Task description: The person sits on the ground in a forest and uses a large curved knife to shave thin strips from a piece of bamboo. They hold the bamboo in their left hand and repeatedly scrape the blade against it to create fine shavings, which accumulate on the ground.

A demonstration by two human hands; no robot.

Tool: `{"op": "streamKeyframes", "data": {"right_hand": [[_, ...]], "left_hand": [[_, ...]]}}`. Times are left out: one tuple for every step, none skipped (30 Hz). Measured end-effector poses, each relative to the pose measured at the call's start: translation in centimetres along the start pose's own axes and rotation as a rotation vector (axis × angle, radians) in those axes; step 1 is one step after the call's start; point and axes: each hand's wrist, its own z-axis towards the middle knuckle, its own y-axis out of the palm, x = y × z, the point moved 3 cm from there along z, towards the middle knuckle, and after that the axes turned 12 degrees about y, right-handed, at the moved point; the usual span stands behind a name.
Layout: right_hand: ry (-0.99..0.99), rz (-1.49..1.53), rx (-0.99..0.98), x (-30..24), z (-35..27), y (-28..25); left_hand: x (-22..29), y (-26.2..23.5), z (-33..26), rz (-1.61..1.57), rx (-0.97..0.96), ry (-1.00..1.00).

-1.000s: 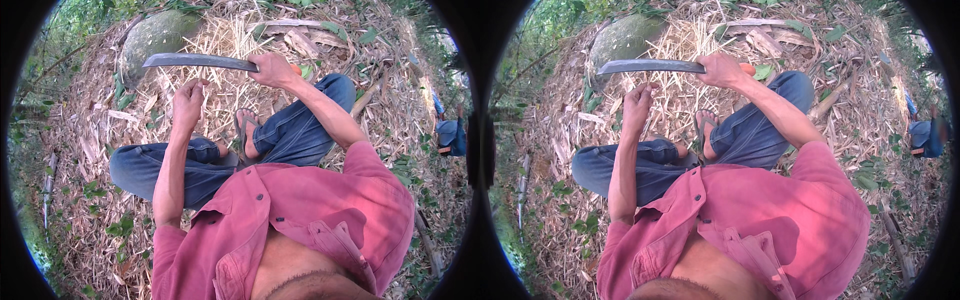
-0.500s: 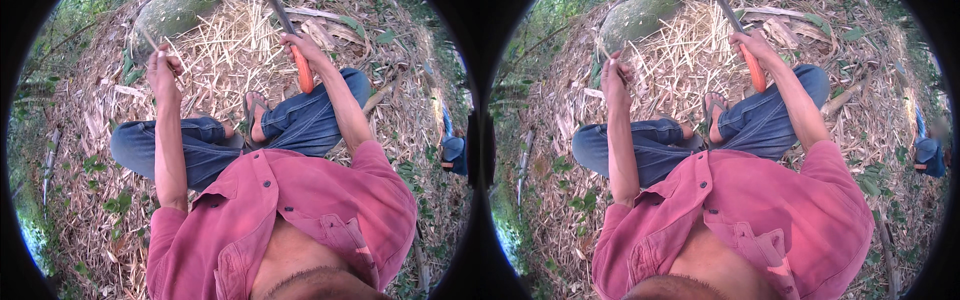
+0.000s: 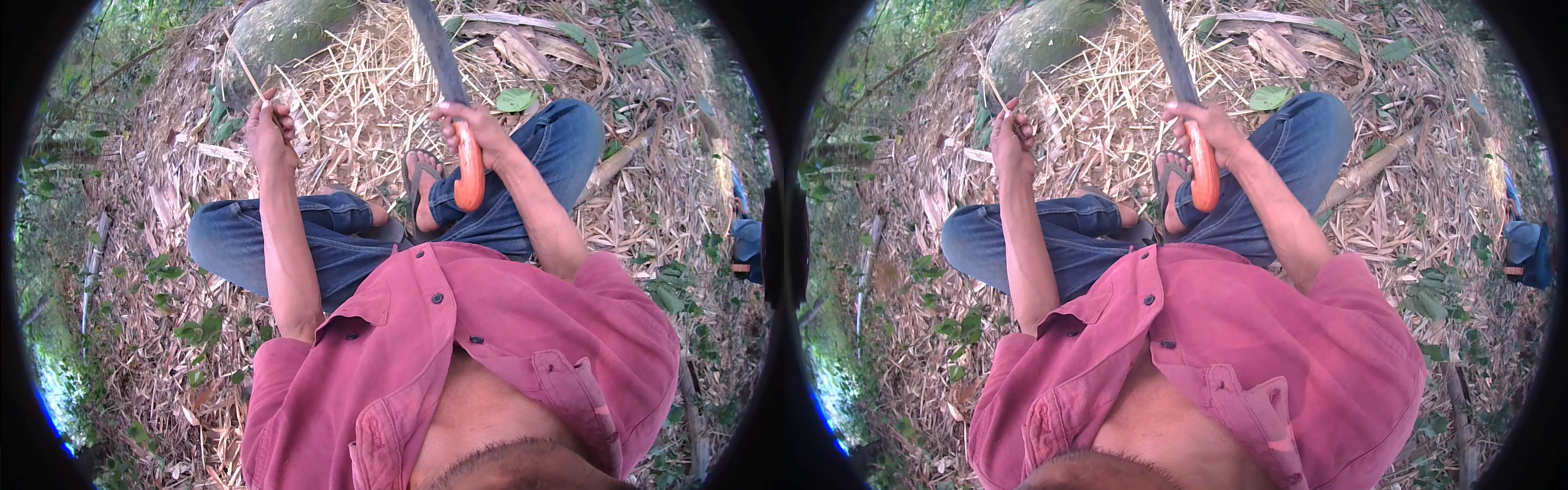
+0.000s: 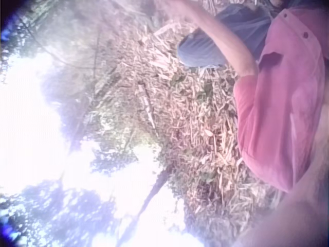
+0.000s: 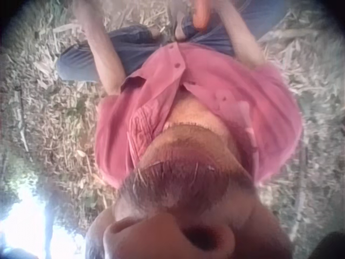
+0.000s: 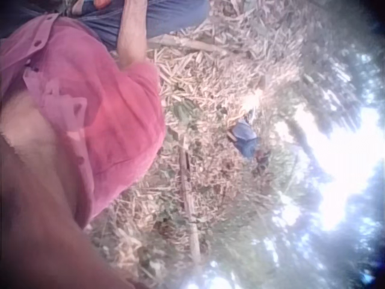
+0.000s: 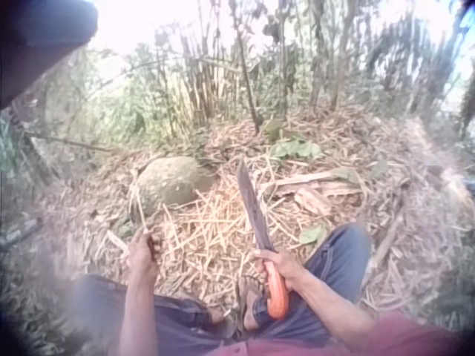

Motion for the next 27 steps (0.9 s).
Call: {"op": "streamKeyframes", "data": {"right_hand": [[0.024, 0.018, 0.000, 0.8, -0.2, 0.2], [0.045, 0.038, 0.004, 1.6, -0.6, 0.5], [0.066, 0.057, 0.008, 2.4, -0.9, 0.8], [0.084, 0.076, 0.000, 3.4, -0.9, 0.9], [0.101, 0.099, -0.003, 4.3, -1.1, 1.2], [0.117, 0.111, -0.008, 4.9, -1.4, 1.6], [0.154, 0.133, -0.049, 5.7, -1.7, 2.1], [0.177, 0.132, -0.032, 6.3, -2.2, 2.4], [0.201, 0.132, -0.016, 6.7, -2.5, 2.7], [0.182, 0.120, -0.028, 6.9, -2.7, 3.0], [0.163, 0.109, -0.041, 6.8, -3.0, 3.2], [0.144, 0.097, -0.053, 6.8, -3.4, 3.3], [0.109, 0.089, -0.058, 6.7, -3.8, 3.5], [0.073, 0.081, -0.063, 6.6, -4.2, 3.6], [0.038, 0.072, -0.068, 6.5, -4.6, 3.7], [0.012, 0.076, -0.079, 6.5, -5.3, 3.8], [-0.006, 0.075, -0.066, 6.6, -5.6, 3.7], [-0.024, 0.074, -0.053, 6.8, -5.9, 3.8], [-0.042, 0.073, -0.038, 6.9, -6.2, 3.7], [-0.051, 0.095, -0.027, 7.1, -6.6, 3.6], [-0.073, 0.085, -0.005, 7.2, -7.2, 3.6], [-0.098, 0.078, 0.008, 7.2, -7.6, 3.9], [-0.123, 0.070, 0.020, 7.2, -8.0, 4.2], [-0.135, 0.073, 0.037, 7.2, -8.3, 4.3], [-0.152, 0.058, 0.023, 7.2, -8.5, 4.5], [-0.168, 0.043, 0.008, 7.3, -8.7, 4.6], [-0.184, 0.027, -0.006, 7.3, -8.8, 4.7]], "left_hand": [[-0.1, 0.1, -0.1, -0.004, -0.004, 0.001], [-0.3, 0.2, -0.2, -0.010, -0.011, 0.001], [-0.5, 0.4, -0.3, -0.016, -0.019, 0.001], [-0.4, 0.5, -0.5, 0.008, -0.016, -0.009], [-0.4, 0.8, -0.7, 0.013, -0.024, -0.021], [-0.4, 1.0, -0.8, 0.018, -0.031, -0.034], [-0.5, 1.1, -1.1, 0.025, -0.035, -0.049], [-0.6, 1.2, -1.0, 0.026, -0.053, -0.046], [-0.6, 1.4, -1.0, 0.034, -0.072, -0.040], [-0.5, 1.5, -1.3, 0.044, -0.084, -0.041], [-0.4, 1.7, -1.6, 0.055, -0.097, -0.043], [-0.3, 1.9, -1.5, 0.037, -0.112, -0.040], [-0.4, 1.8, -1.5, 0.042, -0.106, -0.042], [-0.5, 1.7, -1.6, 0.046, -0.100, -0.043], [-0.7, 1.6, -1.7, 0.051, -0.095, -0.045], [-0.3, 1.8, -2.3, 0.062, -0.078, -0.046], [-0.2, 1.9, -2.3, 0.062, -0.073, -0.031], [-0.2, 1.7, -2.1, 0.063, -0.067, -0.015], [-0.1, 1.8, -2.1, 0.061, -0.062, -0.002], [0.0, 1.9, -2.1, 0.079, -0.039, -0.024], [0.0, 2.1, -2.3, 0.073, -0.048, -0.027], [0.2, 2.2, -2.3, 0.072, -0.055, -0.022], [0.3, 2.2, -2.3, 0.072, -0.061, -0.017], [0.4, 2.3, -2.6, 0.086, -0.073, -0.005], [0.4, 2.4, -2.6, 0.090, -0.090, 0.000], [0.1, 2.3, -2.6, 0.094, -0.106, 0.006], [0.0, 2.2, -2.5, 0.098, -0.122, 0.011]]}}
